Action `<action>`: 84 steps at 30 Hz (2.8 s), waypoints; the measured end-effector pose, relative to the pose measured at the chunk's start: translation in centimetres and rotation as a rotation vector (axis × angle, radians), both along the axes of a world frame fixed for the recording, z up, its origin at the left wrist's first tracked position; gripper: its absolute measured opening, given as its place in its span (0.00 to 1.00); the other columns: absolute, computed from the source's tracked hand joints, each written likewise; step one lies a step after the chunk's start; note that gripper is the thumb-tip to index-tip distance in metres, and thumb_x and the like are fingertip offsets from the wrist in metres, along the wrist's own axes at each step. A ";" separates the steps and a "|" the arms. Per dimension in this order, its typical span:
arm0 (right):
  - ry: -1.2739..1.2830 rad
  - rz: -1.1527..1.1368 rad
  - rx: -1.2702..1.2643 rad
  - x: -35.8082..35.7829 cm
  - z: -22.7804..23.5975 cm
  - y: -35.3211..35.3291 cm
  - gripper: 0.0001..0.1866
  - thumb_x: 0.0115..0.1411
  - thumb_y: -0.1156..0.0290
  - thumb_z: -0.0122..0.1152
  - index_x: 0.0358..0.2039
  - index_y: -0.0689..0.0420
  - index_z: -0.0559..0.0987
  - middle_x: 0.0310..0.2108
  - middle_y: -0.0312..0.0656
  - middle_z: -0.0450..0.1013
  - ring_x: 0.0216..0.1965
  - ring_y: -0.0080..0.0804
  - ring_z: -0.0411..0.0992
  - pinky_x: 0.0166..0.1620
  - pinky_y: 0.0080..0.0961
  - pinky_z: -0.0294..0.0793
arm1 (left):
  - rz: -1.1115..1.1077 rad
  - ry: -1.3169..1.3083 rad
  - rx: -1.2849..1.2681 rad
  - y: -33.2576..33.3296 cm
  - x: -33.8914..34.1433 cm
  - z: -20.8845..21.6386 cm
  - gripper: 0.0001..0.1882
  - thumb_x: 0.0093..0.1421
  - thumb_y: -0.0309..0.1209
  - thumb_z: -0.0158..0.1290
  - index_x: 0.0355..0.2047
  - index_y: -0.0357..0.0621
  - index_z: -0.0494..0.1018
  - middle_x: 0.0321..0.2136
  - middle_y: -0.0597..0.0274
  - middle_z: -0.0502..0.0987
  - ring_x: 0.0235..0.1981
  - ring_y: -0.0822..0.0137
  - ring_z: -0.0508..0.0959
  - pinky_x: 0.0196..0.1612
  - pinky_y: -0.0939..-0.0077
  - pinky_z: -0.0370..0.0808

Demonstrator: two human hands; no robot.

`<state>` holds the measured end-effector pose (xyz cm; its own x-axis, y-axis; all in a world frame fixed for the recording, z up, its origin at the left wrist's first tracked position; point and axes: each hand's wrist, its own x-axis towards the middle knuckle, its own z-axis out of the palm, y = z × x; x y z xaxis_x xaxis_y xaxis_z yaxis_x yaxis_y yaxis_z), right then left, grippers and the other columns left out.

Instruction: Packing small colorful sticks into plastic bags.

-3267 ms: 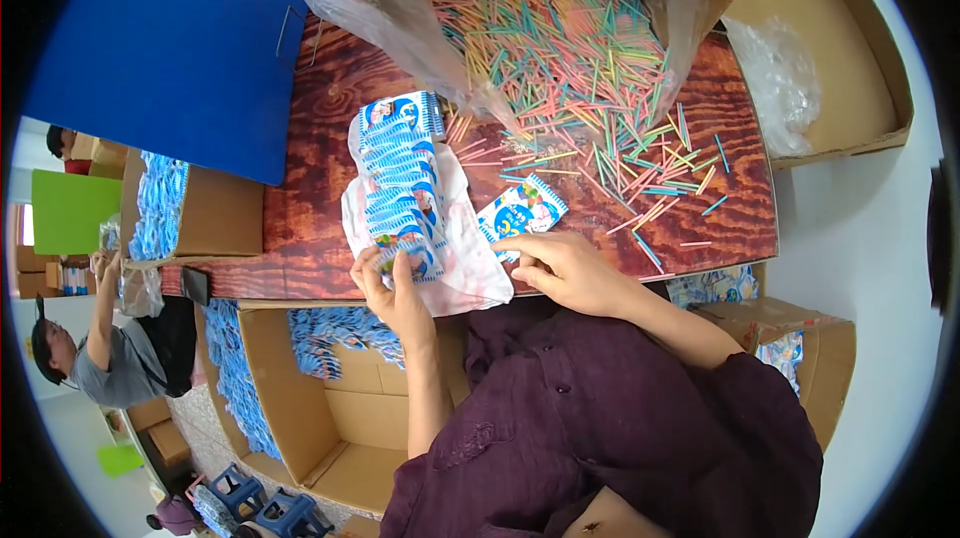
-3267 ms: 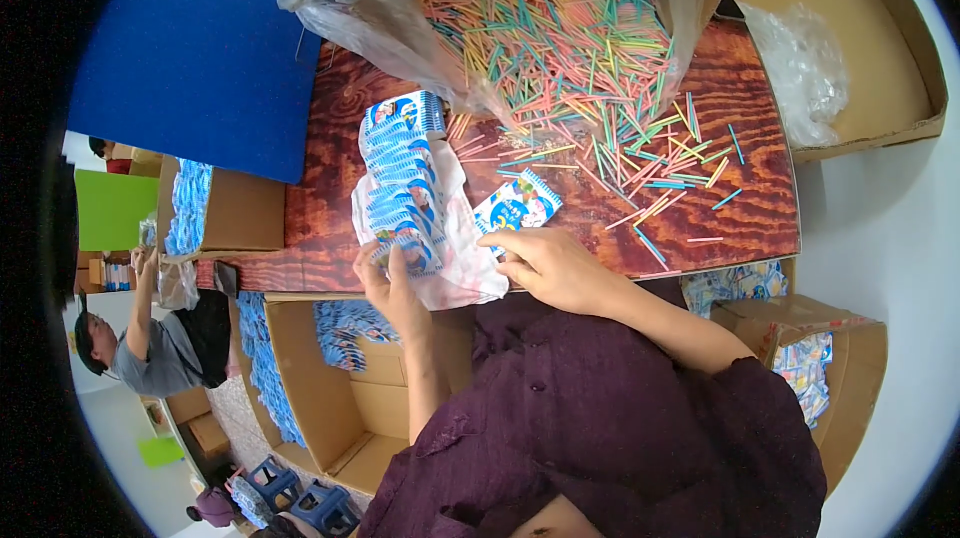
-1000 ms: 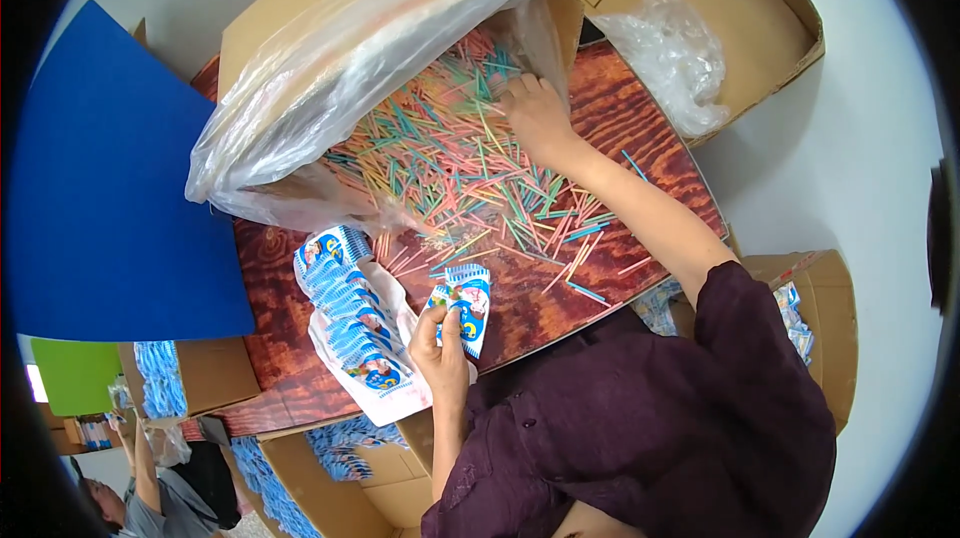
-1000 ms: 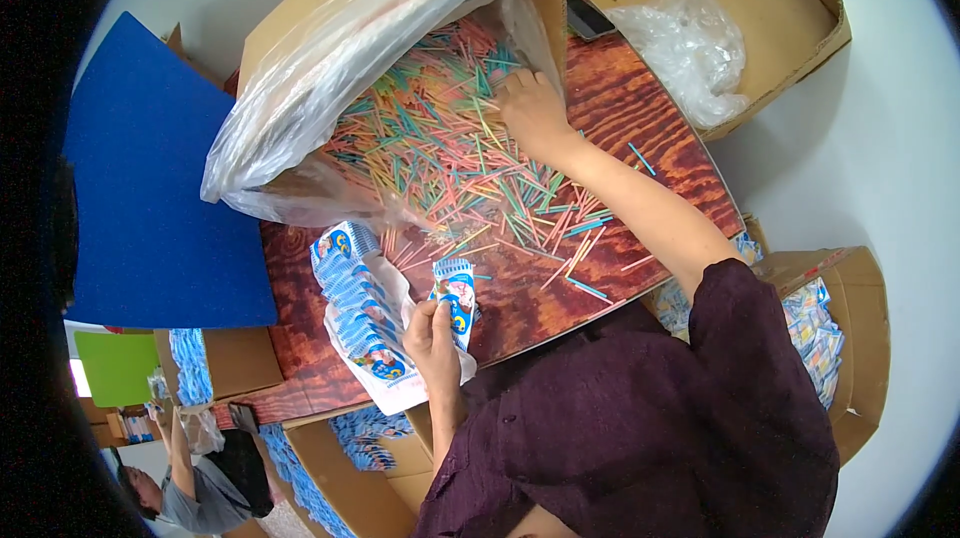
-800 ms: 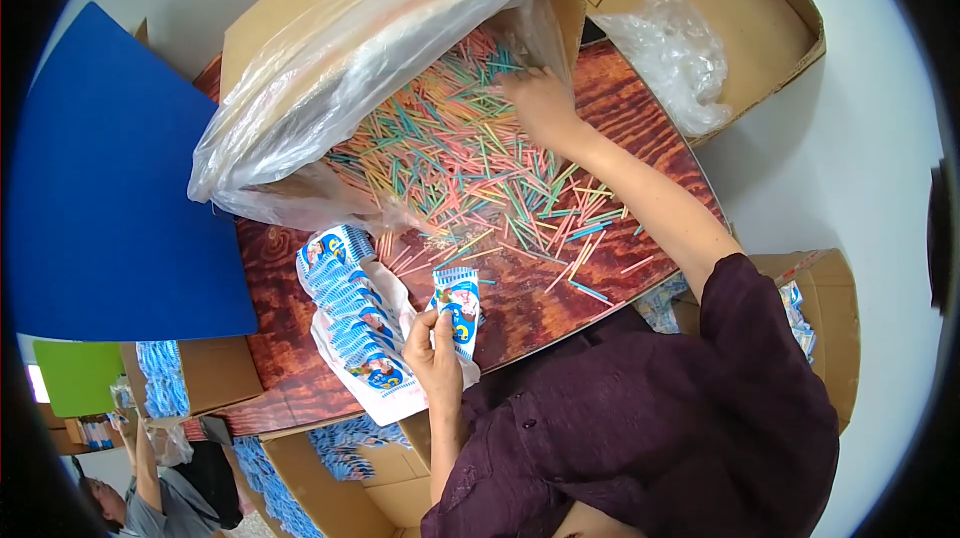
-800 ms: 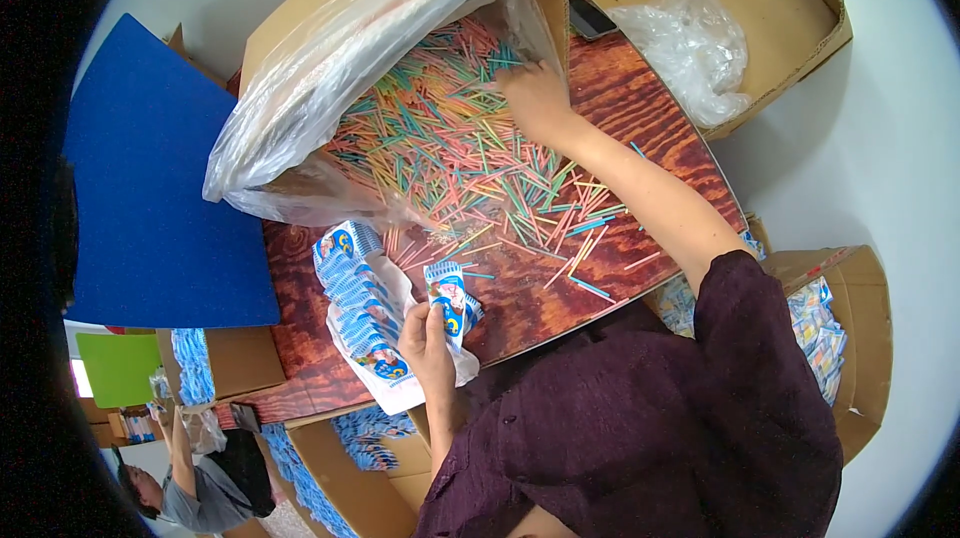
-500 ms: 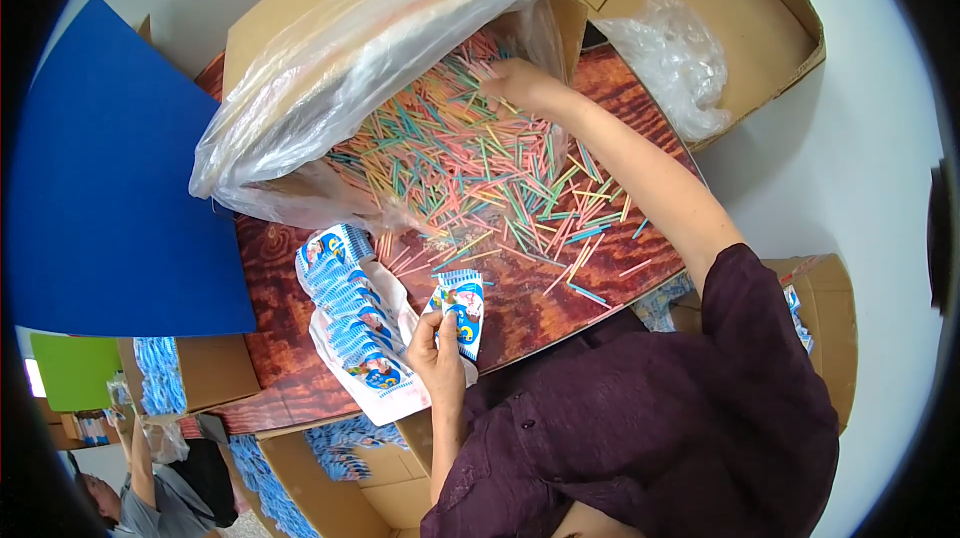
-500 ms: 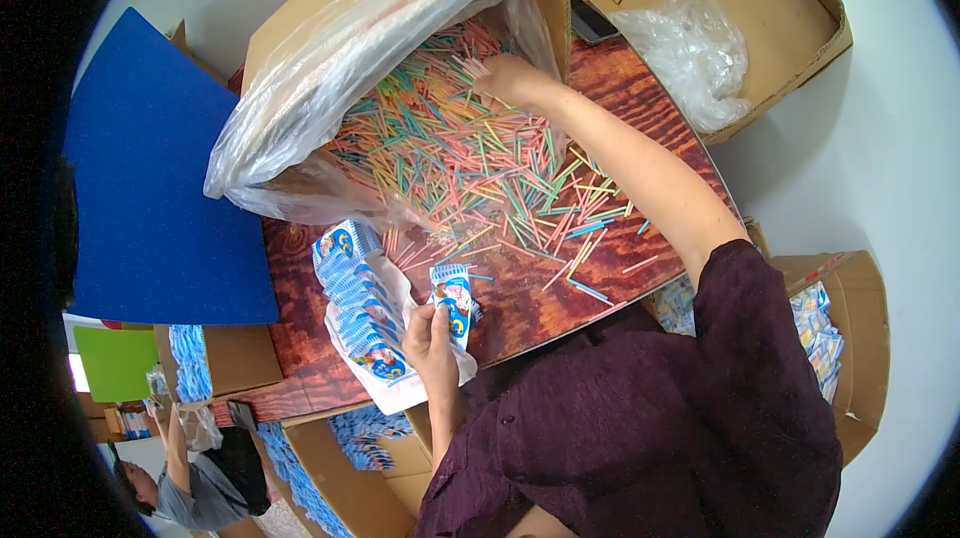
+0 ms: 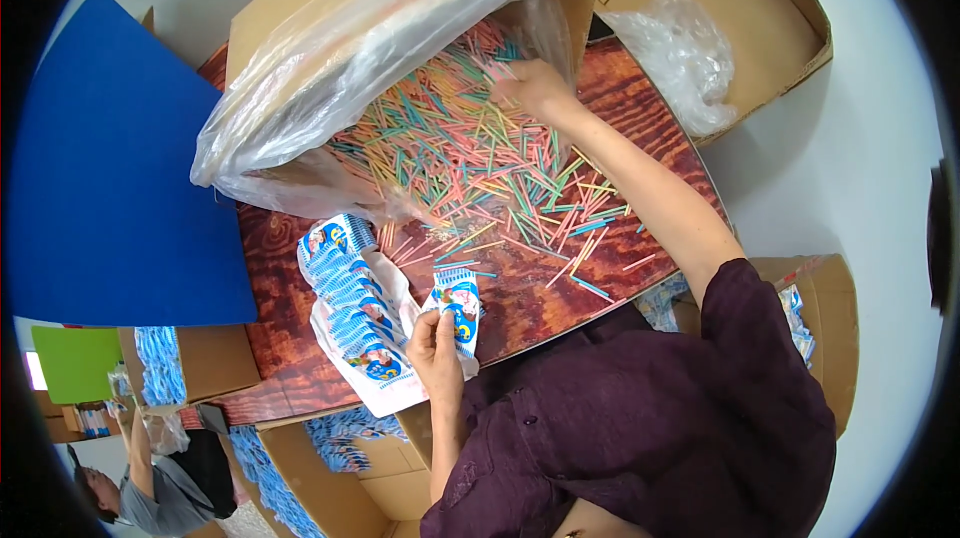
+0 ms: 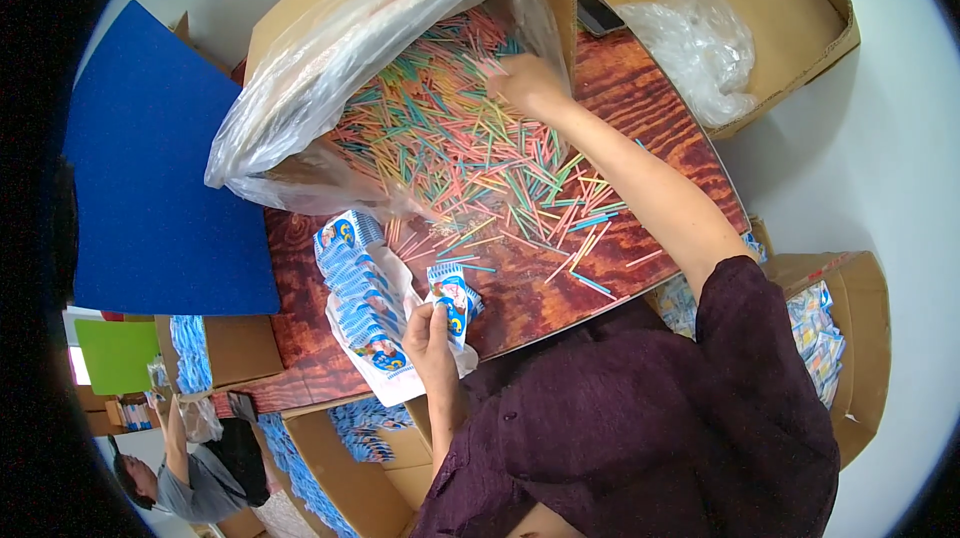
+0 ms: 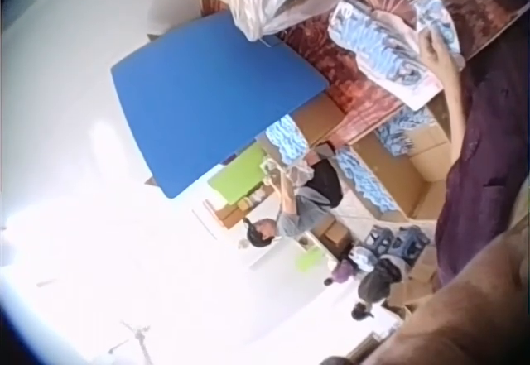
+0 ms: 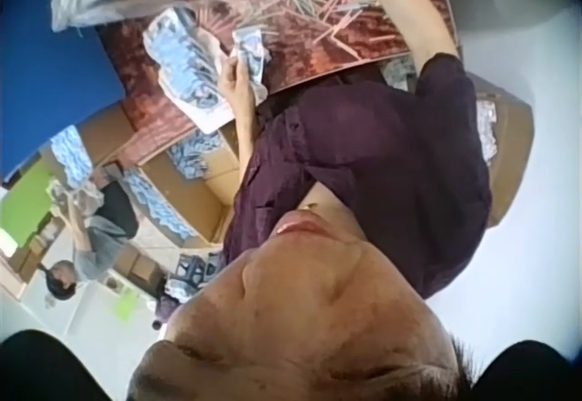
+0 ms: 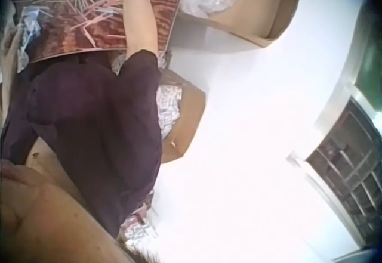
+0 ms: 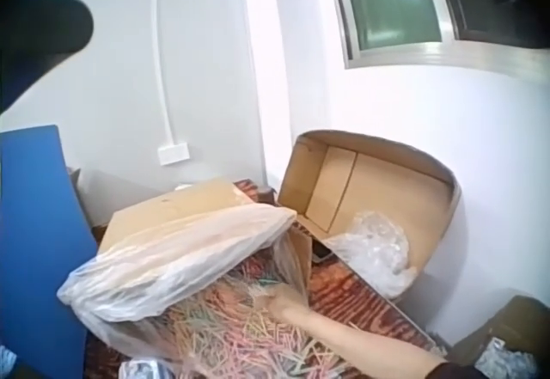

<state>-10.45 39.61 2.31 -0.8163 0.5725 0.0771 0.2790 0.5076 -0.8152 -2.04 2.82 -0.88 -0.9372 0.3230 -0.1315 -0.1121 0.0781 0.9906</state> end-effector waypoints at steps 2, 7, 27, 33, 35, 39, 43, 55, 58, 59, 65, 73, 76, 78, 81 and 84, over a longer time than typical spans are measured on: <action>0.174 0.092 -0.145 0.4 -0.2 0.4 0.10 0.58 0.68 0.57 0.26 0.62 0.79 0.25 0.42 0.77 0.28 0.27 0.75 0.32 0.26 0.71 | -0.006 0.016 0.010 0.0 0.1 -0.3 0.06 0.64 0.26 0.51 0.34 0.36 0.74 0.26 0.71 0.74 0.26 0.82 0.68 0.29 0.87 0.63; 0.264 0.228 -0.722 3.1 0.6 -1.2 0.08 0.62 0.67 0.57 0.32 0.58 0.75 0.23 0.34 0.72 0.24 0.21 0.69 0.27 0.18 0.67 | 0.010 -0.010 0.036 0.4 0.7 0.9 0.06 0.63 0.26 0.52 0.33 0.34 0.74 0.26 0.69 0.75 0.27 0.83 0.69 0.30 0.88 0.66; 0.176 0.435 -0.997 14.7 -4.9 -20.1 0.09 0.60 0.65 0.61 0.29 0.57 0.79 0.24 0.29 0.69 0.27 0.15 0.65 0.31 0.17 0.65 | 0.070 0.218 0.156 1.4 2.9 2.1 0.06 0.66 0.26 0.48 0.35 0.35 0.72 0.45 0.56 0.74 0.44 0.70 0.73 0.48 0.75 0.69; 0.172 0.378 -0.733 14.6 -6.1 -19.7 0.05 0.58 0.72 0.61 0.29 0.60 0.79 0.24 0.30 0.71 0.28 0.15 0.66 0.34 0.17 0.66 | 0.153 0.109 0.256 -1.7 2.4 2.0 0.06 0.67 0.27 0.46 0.35 0.37 0.71 0.33 0.66 0.75 0.35 0.79 0.71 0.40 0.83 0.68; 0.215 0.371 -0.595 14.7 -6.0 -19.7 0.05 0.57 0.73 0.62 0.28 0.61 0.79 0.24 0.31 0.71 0.27 0.15 0.66 0.32 0.18 0.66 | 0.150 0.074 0.279 -1.8 3.0 2.4 0.06 0.67 0.27 0.47 0.35 0.37 0.71 0.32 0.67 0.75 0.33 0.79 0.71 0.39 0.83 0.67; 0.229 0.371 -0.607 15.0 -5.7 -20.0 0.05 0.55 0.73 0.63 0.27 0.61 0.78 0.24 0.31 0.72 0.28 0.15 0.66 0.32 0.19 0.66 | 0.185 0.022 0.299 -2.1 3.3 1.5 0.06 0.67 0.27 0.47 0.35 0.38 0.71 0.29 0.67 0.74 0.30 0.80 0.70 0.36 0.84 0.67; 0.254 0.430 -0.403 15.0 -6.4 -19.6 0.07 0.56 0.72 0.64 0.28 0.62 0.79 0.26 0.34 0.75 0.30 0.18 0.69 0.35 0.20 0.69 | 0.161 -0.001 0.297 -2.2 2.9 1.1 0.05 0.66 0.26 0.48 0.35 0.38 0.72 0.29 0.66 0.75 0.29 0.81 0.70 0.34 0.86 0.66; 0.216 0.431 -0.361 15.1 -6.3 -19.1 0.04 0.54 0.73 0.65 0.28 0.60 0.79 0.27 0.39 0.75 0.28 0.26 0.72 0.38 0.27 0.68 | 0.100 0.030 0.229 -1.9 2.4 0.9 0.06 0.65 0.26 0.50 0.36 0.35 0.73 0.31 0.68 0.74 0.31 0.82 0.69 0.34 0.87 0.66; 0.237 0.424 -0.347 14.9 -6.7 -19.1 0.04 0.54 0.72 0.64 0.27 0.58 0.79 0.27 0.38 0.75 0.27 0.28 0.71 0.39 0.28 0.67 | 0.094 0.025 0.231 -1.9 2.3 0.9 0.06 0.65 0.26 0.50 0.36 0.34 0.73 0.31 0.68 0.74 0.31 0.82 0.69 0.35 0.86 0.66; 0.237 0.429 -0.351 14.8 -6.9 -19.2 0.04 0.54 0.72 0.64 0.27 0.58 0.79 0.27 0.38 0.75 0.27 0.28 0.71 0.39 0.28 0.67 | 0.096 0.011 0.220 -1.9 2.4 1.1 0.06 0.65 0.25 0.49 0.36 0.34 0.73 0.31 0.68 0.73 0.31 0.81 0.69 0.35 0.86 0.66; 0.196 0.266 -0.971 14.8 -4.5 -19.3 0.16 0.68 0.62 0.49 0.31 0.61 0.77 0.21 0.33 0.71 0.24 0.24 0.66 0.40 0.24 0.69 | -0.001 0.400 -0.131 -1.9 2.5 1.4 0.04 0.60 0.20 0.51 0.33 0.30 0.74 0.32 0.56 0.77 0.34 0.68 0.75 0.40 0.77 0.70; 0.345 0.207 -1.737 12.3 2.4 -18.7 0.23 0.68 0.51 0.44 0.37 0.61 0.75 0.26 0.44 0.78 0.46 0.43 0.75 0.54 0.38 0.70 | -0.097 0.600 -0.186 -1.3 2.9 1.8 0.04 0.58 0.16 0.51 0.33 0.32 0.74 0.32 0.53 0.78 0.34 0.61 0.77 0.40 0.74 0.70; 0.372 0.271 -1.628 12.0 3.2 -19.9 0.24 0.68 0.53 0.44 0.39 0.64 0.75 0.33 0.52 0.78 0.49 0.45 0.74 0.54 0.37 0.71 | -0.089 0.583 -0.173 -1.0 2.9 2.0 0.05 0.58 0.16 0.51 0.33 0.31 0.74 0.32 0.53 0.78 0.35 0.61 0.77 0.41 0.73 0.70; 0.334 0.288 -1.563 12.2 3.2 -20.6 0.24 0.68 0.54 0.45 0.40 0.65 0.74 0.34 0.52 0.78 0.48 0.45 0.74 0.54 0.36 0.71 | -0.073 0.579 -0.170 -1.0 2.9 2.0 0.05 0.58 0.16 0.50 0.34 0.31 0.74 0.32 0.52 0.78 0.35 0.61 0.77 0.41 0.73 0.70; 0.277 0.418 -1.375 12.5 2.8 -20.8 0.23 0.67 0.56 0.48 0.46 0.66 0.73 0.40 0.52 0.76 0.49 0.43 0.74 0.56 0.33 0.69 | -0.059 0.532 -0.162 -1.0 3.0 2.0 0.05 0.58 0.17 0.51 0.35 0.31 0.75 0.33 0.52 0.78 0.36 0.61 0.77 0.42 0.73 0.70; 0.167 0.673 -1.104 13.1 4.9 -20.7 0.27 0.63 0.57 0.56 0.55 0.65 0.69 0.51 0.51 0.70 0.55 0.40 0.69 0.58 0.32 0.66 | -0.003 0.506 -0.099 -0.7 3.2 1.7 0.05 0.57 0.16 0.52 0.34 0.31 0.75 0.34 0.50 0.78 0.37 0.59 0.77 0.43 0.71 0.71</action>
<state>2.69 18.89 7.24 -0.9923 -0.1169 -0.0404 0.0890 -0.4491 -0.8890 1.18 2.15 0.78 -0.8905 0.3348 0.3082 0.3799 0.1742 0.9085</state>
